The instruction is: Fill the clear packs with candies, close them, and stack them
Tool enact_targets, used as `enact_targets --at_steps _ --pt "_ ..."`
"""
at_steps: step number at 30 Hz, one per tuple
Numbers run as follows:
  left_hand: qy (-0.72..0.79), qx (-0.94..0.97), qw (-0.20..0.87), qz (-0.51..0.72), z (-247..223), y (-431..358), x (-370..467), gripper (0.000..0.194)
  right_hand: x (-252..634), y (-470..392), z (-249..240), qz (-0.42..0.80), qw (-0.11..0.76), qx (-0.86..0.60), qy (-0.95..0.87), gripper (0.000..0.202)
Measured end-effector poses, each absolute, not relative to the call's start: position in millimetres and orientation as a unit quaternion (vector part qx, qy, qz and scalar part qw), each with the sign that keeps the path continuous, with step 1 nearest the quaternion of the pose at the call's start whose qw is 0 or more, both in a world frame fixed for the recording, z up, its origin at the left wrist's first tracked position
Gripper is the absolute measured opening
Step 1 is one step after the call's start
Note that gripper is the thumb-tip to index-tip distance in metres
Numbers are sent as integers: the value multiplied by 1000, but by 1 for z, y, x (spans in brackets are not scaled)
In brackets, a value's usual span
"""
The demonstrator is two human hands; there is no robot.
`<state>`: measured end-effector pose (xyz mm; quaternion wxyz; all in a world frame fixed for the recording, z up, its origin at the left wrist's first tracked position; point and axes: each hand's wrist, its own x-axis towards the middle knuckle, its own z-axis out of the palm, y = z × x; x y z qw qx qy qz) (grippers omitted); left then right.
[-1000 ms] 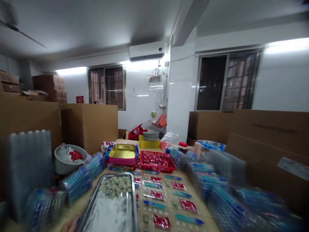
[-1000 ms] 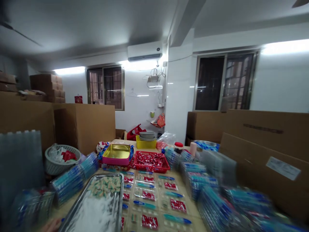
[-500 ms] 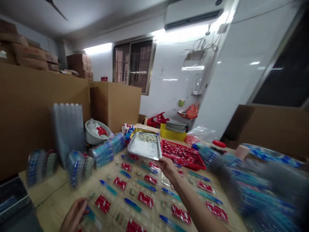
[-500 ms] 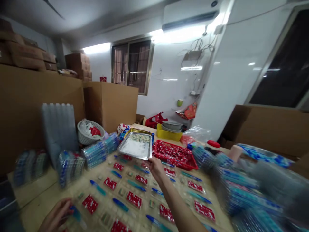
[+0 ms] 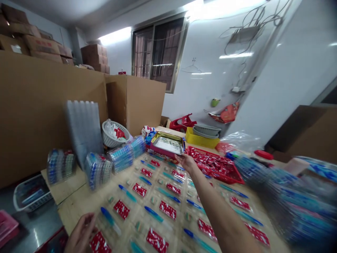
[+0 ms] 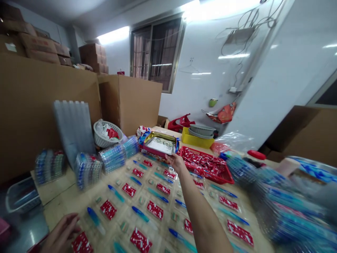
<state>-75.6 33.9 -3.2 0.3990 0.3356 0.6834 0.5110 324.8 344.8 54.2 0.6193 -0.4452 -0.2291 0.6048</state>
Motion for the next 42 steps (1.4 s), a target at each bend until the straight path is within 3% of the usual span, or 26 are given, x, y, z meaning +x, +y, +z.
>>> enact_targets --at_steps 9,14,16,20,27,33,37,42 --pt "688 412 359 478 23 36 -46 60 317 313 41 530 556 -535 -350 21" --pt "679 519 334 397 21 41 -25 53 316 237 23 440 478 -587 -483 21" --pt "670 584 288 356 22 41 -13 51 321 198 21 405 448 -595 -530 9" --pt "589 728 189 296 17 37 11 55 345 111 27 354 399 -612 -584 8" --pt "398 898 168 86 10 6 65 88 415 -48 29 246 277 -678 -635 42" --pt "257 954 149 -47 5 -16 133 115 428 -142 34 305 129 -670 -664 101" --pt "235 964 118 -45 -14 -15 156 113 415 -158 27 307 48 -652 -692 118" --pt "229 960 131 -95 -11 -24 156 94 408 -165 4 289 14 -665 -688 110"
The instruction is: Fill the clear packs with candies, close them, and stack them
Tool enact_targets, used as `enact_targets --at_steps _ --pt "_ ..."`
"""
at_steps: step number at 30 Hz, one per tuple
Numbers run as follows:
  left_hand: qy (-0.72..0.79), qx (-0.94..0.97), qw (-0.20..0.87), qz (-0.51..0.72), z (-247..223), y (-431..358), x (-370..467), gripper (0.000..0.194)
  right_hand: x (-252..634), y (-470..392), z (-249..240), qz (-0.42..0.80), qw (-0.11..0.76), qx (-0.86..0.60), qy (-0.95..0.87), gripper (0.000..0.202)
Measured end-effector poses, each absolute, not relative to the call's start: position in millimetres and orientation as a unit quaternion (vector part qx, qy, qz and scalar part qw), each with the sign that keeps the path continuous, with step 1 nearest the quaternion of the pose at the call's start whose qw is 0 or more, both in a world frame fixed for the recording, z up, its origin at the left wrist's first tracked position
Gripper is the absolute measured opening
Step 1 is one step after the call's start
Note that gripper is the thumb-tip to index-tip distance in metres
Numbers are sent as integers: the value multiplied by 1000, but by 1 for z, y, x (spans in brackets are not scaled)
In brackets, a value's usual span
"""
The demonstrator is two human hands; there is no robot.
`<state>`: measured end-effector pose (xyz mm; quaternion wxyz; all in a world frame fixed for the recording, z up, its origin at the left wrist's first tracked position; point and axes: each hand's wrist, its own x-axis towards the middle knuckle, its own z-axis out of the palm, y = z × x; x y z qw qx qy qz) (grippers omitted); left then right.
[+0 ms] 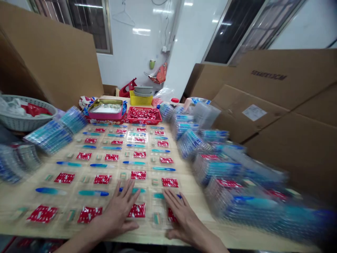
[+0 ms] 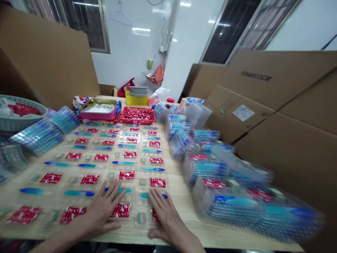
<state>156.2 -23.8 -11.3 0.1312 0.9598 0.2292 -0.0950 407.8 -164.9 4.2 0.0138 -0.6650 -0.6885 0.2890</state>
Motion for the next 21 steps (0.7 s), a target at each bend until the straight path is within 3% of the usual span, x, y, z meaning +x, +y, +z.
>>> enact_targets --at_steps 6,11,14,17,21 --pt "212 945 194 -158 10 -39 158 94 410 -178 -29 244 21 -667 -703 117" --pt "249 935 204 -152 23 -31 167 112 419 -170 -50 257 -8 -659 -707 110" --pt "262 945 179 -77 25 -12 172 117 429 -159 -34 265 -7 -663 -700 110" --pt "277 950 142 -6 26 20 183 117 440 -137 3 229 47 -665 -709 113" --pt "274 954 121 25 22 65 203 115 450 -91 35 203 57 -684 -699 110"
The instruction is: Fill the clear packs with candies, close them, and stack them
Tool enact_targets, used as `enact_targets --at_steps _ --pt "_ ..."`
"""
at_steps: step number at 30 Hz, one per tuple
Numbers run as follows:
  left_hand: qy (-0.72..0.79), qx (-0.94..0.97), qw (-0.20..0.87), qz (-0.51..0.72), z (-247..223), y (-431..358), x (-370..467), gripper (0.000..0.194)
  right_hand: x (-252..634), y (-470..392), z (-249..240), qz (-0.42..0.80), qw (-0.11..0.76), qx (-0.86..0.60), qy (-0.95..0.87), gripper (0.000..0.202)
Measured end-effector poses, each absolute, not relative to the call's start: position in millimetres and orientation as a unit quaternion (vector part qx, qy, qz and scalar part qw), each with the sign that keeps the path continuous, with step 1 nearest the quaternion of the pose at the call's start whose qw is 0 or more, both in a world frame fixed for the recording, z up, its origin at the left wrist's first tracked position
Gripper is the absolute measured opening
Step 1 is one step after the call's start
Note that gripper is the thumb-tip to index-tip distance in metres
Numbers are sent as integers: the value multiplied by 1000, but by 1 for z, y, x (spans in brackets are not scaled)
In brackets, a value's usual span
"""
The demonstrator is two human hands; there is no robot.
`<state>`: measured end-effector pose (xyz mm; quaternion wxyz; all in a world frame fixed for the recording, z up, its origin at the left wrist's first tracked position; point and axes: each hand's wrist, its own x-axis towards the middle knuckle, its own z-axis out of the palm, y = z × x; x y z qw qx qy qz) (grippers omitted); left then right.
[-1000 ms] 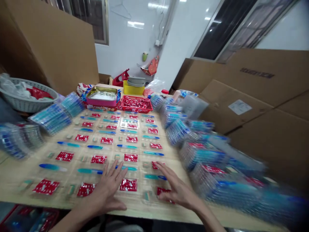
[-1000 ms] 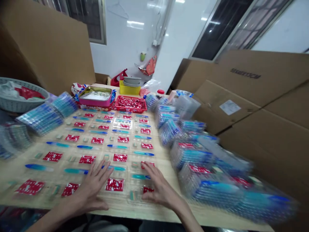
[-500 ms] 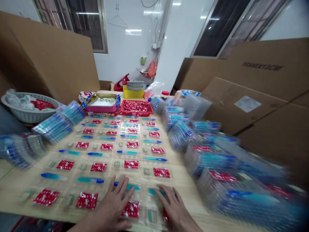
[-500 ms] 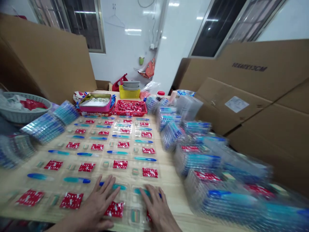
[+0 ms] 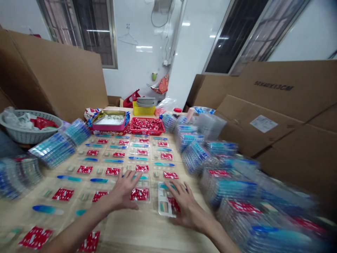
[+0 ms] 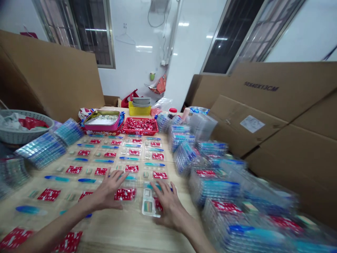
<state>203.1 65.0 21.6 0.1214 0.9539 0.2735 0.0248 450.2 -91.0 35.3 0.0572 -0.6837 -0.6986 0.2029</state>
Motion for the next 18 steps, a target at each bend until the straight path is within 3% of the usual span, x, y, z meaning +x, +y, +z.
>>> enact_targets --at_steps 9,13,18 --pt "232 957 171 -33 9 72 215 117 456 -69 17 275 -8 -665 -694 118" --pt "212 956 197 -43 17 54 209 115 463 -90 15 294 30 -630 -718 112" --pt "282 946 160 12 21 92 221 96 482 -53 30 243 83 -656 -710 99"
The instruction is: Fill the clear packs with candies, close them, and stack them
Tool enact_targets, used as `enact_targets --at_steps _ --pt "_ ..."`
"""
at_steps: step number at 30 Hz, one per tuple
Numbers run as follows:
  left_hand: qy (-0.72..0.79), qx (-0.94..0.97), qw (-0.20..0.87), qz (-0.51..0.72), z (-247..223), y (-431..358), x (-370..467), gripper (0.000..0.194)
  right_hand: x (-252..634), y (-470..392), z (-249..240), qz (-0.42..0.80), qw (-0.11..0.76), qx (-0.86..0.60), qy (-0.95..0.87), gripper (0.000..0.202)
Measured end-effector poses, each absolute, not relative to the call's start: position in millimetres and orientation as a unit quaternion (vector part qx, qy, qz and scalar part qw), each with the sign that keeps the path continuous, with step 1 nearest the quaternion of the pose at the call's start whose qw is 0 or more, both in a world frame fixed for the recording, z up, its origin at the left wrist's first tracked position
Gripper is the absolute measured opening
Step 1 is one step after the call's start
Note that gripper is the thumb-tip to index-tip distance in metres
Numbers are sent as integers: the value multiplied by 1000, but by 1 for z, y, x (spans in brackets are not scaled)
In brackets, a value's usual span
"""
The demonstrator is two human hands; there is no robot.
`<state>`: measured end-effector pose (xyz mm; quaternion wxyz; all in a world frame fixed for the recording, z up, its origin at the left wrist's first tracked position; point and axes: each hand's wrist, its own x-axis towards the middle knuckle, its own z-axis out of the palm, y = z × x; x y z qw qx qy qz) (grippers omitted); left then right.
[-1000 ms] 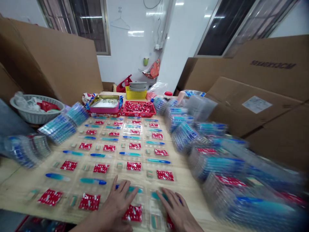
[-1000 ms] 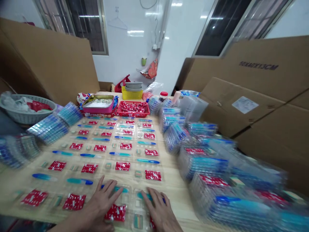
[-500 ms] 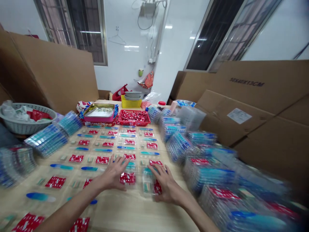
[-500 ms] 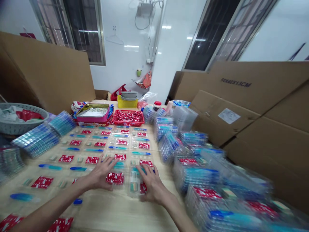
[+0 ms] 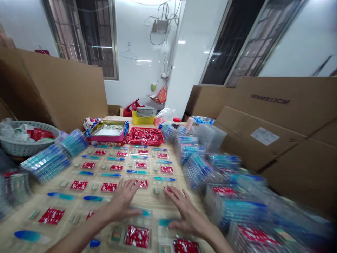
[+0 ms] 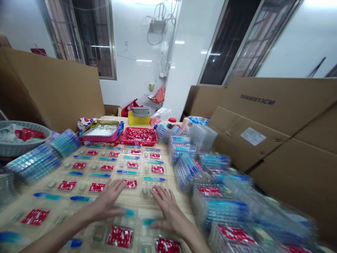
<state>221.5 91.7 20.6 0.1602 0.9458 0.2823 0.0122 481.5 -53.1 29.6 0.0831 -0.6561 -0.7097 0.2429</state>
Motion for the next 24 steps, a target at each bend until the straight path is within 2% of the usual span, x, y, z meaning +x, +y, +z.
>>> enact_targets --at_steps 3,6,9,13,15,17,19,24 --pt "324 940 110 5 13 132 240 103 491 -8 26 200 74 -704 -677 104" --pt "293 951 93 -28 0 156 253 110 500 21 10 215 31 -706 -674 117" --pt "250 962 95 -61 -11 158 254 97 506 25 -6 244 -2 -693 -679 115" --pt "214 971 88 -63 -15 150 248 81 504 14 -7 240 5 -695 -678 109" --pt "215 970 95 -64 -14 149 249 90 500 12 -2 244 0 -703 -668 117" --pt "242 961 115 -65 -13 150 251 108 496 13 4 249 -14 -711 -657 124" --pt "260 954 139 -57 -11 153 255 120 495 17 9 254 -20 -712 -655 124" --pt "259 955 142 4 8 180 268 120 513 42 24 223 35 -712 -665 118"
